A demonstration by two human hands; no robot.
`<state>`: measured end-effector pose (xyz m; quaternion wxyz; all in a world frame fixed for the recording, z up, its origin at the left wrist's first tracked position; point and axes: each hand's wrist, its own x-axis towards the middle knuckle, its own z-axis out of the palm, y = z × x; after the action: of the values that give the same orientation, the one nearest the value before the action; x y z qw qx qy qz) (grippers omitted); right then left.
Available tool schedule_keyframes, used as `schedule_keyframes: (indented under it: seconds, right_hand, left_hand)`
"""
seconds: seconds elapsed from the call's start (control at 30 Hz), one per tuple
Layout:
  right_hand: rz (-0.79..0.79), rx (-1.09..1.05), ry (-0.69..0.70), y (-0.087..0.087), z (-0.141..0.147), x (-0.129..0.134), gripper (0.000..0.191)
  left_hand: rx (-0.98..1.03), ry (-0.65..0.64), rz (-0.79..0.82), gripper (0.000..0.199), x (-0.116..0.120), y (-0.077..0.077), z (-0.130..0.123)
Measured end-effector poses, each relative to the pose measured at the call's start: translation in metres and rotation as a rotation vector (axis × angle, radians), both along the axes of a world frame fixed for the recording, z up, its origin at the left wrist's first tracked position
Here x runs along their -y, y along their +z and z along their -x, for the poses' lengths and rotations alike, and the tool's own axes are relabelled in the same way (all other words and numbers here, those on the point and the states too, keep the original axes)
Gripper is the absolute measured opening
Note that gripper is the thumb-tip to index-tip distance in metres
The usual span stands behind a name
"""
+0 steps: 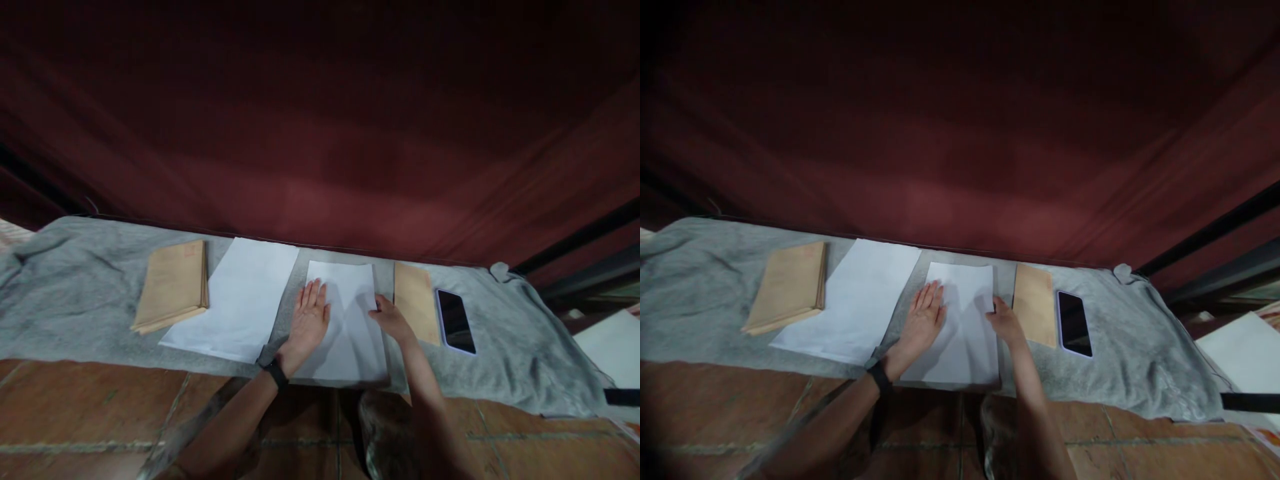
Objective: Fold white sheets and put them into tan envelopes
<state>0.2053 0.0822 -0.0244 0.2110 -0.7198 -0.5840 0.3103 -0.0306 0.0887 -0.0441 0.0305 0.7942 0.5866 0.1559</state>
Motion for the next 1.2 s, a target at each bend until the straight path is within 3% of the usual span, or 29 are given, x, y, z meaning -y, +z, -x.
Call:
schedule_keyframes:
  seconds: [0.23, 0.37, 0.5, 0.6, 0.7, 1.0, 1.2]
  right_hand:
    - [0.041, 0.147, -0.053, -0.003, -0.005, -0.002, 0.032]
    - [-0.191, 0.383, -0.154, -0.005, 0.008, -0.014, 0.036]
    - [-0.396, 0.374, 0.0, -0.011, 0.052, -0.034, 0.05]
    - [-0.345, 0.39, 0.137, -0.018, 0.084, -0.045, 0.056]
    - [-0.273, 0.417, 0.168, -0.025, 0.097, -0.053, 0.057]
    - [-0.295, 0.563, 0.028, -0.039, 0.08, -0.059, 0.056]
    - [-0.373, 0.624, -0.019, -0.046, 0.06, -0.052, 0.058]
  left_hand:
    - [-0.011, -0.021, 0.033, 0.056, -0.025, -0.005, -0.016]
    - [-0.01, -0.062, 0.058, 0.056, -0.041, -0.003, -0.019]
    - [-0.006, -0.119, 0.056, 0.056, -0.054, -0.001, -0.022]
    - [-0.035, -0.178, 0.06, 0.057, -0.06, -0.005, -0.025]
    - [-0.065, -0.199, 0.067, 0.059, -0.065, -0.009, -0.025]
    - [-0.033, -0.014, 0.06, 0.059, -0.073, -0.01, -0.016]
    - [-0.042, 0.041, 0.042, 0.062, -0.071, -0.01, -0.01]
